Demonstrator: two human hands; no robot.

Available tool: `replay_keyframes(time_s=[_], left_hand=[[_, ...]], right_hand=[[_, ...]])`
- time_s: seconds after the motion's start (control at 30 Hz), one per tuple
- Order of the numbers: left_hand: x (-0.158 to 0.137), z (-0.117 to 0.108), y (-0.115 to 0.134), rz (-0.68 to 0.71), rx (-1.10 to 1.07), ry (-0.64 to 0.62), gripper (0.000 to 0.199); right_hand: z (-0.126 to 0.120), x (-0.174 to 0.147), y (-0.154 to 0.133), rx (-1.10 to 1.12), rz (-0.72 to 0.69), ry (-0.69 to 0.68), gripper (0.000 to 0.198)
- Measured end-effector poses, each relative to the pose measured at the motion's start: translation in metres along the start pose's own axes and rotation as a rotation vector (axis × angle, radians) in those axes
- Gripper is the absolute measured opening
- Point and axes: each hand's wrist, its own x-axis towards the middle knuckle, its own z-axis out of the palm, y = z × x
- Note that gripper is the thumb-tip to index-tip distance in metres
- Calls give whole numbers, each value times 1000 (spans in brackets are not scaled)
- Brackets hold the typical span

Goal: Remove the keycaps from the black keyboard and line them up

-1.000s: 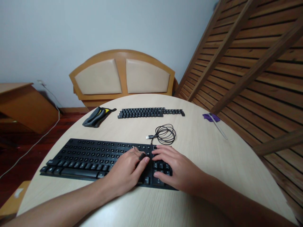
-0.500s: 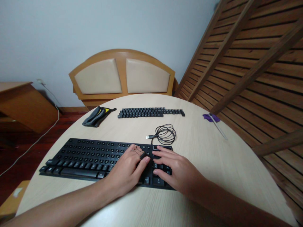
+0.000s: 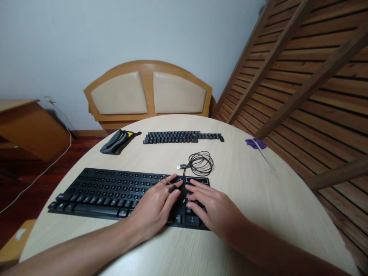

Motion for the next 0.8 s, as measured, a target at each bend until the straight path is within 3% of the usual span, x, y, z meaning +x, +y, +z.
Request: replay_keyframes(time_s=[0.37,0.8], left_hand=[[0,-3,2,-31,0,-75,47],[4,-2,3,-103,-110,-34,50]], right_hand=[[9,-4,0,-95,-45,5,11],[8,-2,-2,-57,1,8,8]])
